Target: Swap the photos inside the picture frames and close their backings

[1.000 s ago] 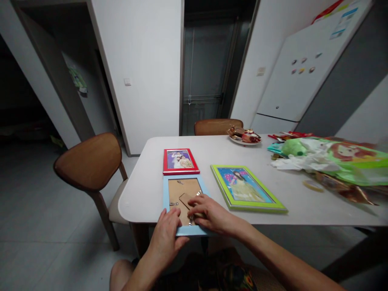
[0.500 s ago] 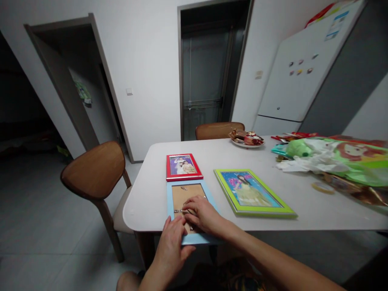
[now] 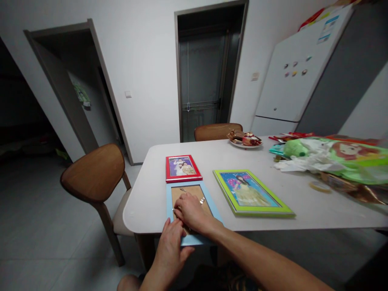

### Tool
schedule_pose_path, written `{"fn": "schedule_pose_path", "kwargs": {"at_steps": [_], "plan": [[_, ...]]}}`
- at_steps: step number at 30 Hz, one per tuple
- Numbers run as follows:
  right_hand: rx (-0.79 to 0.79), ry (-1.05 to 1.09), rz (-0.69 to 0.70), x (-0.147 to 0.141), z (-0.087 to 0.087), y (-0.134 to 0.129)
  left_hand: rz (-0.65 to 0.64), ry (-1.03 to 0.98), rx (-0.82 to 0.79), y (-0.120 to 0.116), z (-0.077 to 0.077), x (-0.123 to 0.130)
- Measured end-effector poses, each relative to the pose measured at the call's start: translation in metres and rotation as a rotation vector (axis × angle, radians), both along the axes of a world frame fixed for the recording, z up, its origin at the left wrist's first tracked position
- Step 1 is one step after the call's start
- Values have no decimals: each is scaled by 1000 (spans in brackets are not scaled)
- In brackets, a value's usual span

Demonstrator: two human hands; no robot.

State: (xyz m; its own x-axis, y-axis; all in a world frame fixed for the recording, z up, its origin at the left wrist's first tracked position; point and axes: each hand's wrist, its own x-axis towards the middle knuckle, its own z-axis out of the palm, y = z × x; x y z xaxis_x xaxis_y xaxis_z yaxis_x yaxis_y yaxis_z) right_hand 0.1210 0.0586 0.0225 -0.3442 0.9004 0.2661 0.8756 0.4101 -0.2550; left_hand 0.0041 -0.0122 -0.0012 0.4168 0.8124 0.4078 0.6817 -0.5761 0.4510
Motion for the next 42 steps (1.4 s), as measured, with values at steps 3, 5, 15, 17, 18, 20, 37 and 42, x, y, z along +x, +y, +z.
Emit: {"fn": "schedule_pose_path", "kwargs": {"at_steps": [3,5,15,17,18,20,37,42], "plan": [[-9,15,-48,0,-2,4,4,-9,6,0,-2,0],[-12,32,-42,3,-2,10,9,-12,11,1,-3,-1],[18,94,-185,22,1,38,-7,2,-36,1,-2,-3],[12,107,-137,26,6,26,-12,7,-51,1,-2,-3],[-7,111,-99,30,8,18,-14,6,-60,1,-2,-3],[-76,105,-20,39,12,0,-13,-5,-76,0,-2,-3],[-19,279,43,40,53,-29,124,-1050,-507,22,26,0],[-49,313,-5,55,43,-25,244,-1175,-611,30,29,-45]]}}
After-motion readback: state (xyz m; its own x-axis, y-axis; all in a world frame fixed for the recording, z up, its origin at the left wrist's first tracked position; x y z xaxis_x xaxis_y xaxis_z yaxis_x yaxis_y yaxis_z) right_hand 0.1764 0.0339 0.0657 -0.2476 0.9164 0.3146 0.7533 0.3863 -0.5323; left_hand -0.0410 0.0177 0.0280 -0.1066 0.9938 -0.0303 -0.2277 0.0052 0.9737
